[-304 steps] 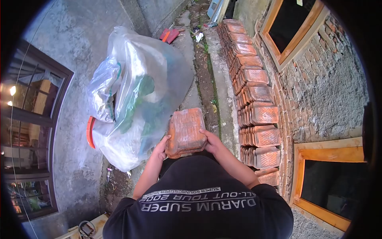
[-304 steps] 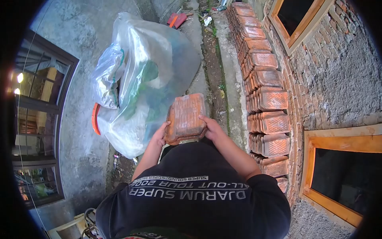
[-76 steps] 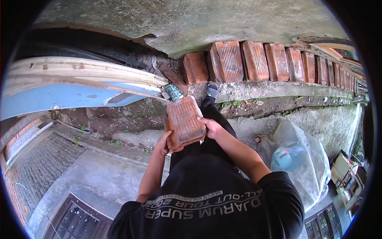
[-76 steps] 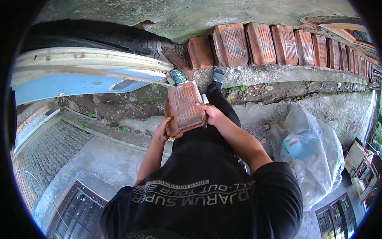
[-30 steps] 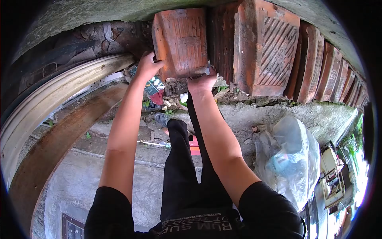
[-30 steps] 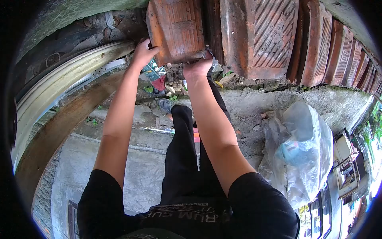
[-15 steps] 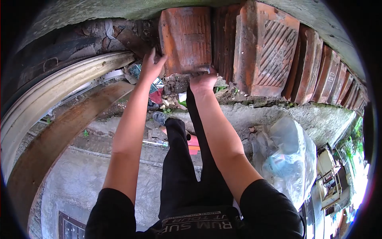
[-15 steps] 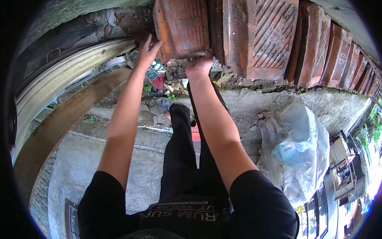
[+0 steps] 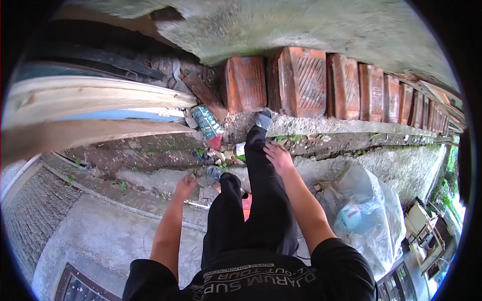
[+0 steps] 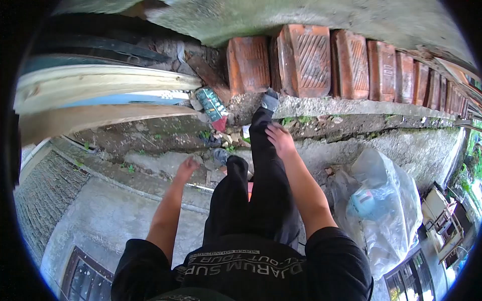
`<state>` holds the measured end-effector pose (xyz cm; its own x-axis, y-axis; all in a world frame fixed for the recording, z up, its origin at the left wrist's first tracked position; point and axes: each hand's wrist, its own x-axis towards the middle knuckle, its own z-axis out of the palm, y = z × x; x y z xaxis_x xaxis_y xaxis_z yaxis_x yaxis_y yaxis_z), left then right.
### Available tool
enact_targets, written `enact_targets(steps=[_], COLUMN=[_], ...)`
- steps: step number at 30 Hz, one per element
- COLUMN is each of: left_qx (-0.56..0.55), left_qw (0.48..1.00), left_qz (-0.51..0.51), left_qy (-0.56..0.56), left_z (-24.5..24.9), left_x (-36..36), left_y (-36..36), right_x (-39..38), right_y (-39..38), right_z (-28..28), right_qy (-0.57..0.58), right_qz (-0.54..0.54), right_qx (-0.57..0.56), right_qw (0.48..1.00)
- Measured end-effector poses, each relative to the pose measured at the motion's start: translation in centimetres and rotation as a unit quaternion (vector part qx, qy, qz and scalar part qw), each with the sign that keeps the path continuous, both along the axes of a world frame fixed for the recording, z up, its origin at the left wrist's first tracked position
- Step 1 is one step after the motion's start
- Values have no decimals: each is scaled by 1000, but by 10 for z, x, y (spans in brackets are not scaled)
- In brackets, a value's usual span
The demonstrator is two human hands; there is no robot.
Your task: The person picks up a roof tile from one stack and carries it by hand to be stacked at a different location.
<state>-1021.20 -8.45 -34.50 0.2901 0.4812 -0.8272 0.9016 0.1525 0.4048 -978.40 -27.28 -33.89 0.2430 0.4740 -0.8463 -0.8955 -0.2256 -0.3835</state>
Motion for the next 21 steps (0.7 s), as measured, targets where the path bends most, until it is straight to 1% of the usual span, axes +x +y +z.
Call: enact_targets(steps=[2, 3, 4, 5, 7, 8, 9, 10, 11, 12, 13, 14, 15, 16, 17, 18, 19, 20, 21], left_qx=[-14, -18, -24, -9, -34, -24, -18, -18, -23, -6, 12, 13, 24, 29, 33, 34, 30, 9, 10], left_qw=[999, 1000, 1000, 1000, 999, 999, 1000, 1000, 999, 1000, 999, 1000, 997, 993, 992, 989, 987, 974, 974], left_qz=[-14, -3, 10, 9, 38, 39, 13, -16, -19, 5, 27, 20, 55, 90, 86, 108, 128, 184, 183], left_qy=[-28, -14, 0, -13, -8, -17, -6, 9, 11, -2, -15, -20, -50, -75, -83, -92, -93, -134, -136], left_z=[0, 22, 42, 48, 53, 60, 73, 89, 105, 113, 118, 124, 129, 137, 149, 150, 155, 154, 151], left_x=[-68, -79, -90, -107, -147, -147, -153, -166, -178, -175, -173, -174, -173, -180, -182, -181, -190, -195, -201], left_y=[-24, -33, -41, -48, -61, -53, -52, -59, -68, -63, -57, -56, -52, -59, -65, -65, -70, -75, -81], right_x=[0, 0, -1, 1, -2, -3, -13, -28, -40, -41, -46, -57, -68, -86, -95, -96, -106, -118, -127], right_y=[-44, -55, -68, -92, -135, -145, -166, -192, -216, -222, -225, -238, -247, -275, -303, -303, -312, -325, -332], right_z=[17, 42, 67, 71, 79, 88, 98, 101, 100, 104, 125, 148, 166, 163, 144, 143, 143, 143, 149], right_qy=[-63, -130, -196, -197, -203, -228, -243, -239, -318, -405, -413, -449, -478, -477, -549, -613, -617, -578, -533], right_qz=[46, 96, 141, 143, 145, 168, 192, 193, 204, 209, 202, 315, 421, 416, 508, 584, 579, 658, 731], right_qx=[-32, -94, -156, -146, -133, -164, -205, -210, -186, -153, -152, -176, -198, -203, -183, -158, -160, -151, -141], right_qw=[996, 982, 958, 959, 959, 945, 928, 928, 907, 877, 875, 817, 745, 747, 638, 508, 508, 459, 403])
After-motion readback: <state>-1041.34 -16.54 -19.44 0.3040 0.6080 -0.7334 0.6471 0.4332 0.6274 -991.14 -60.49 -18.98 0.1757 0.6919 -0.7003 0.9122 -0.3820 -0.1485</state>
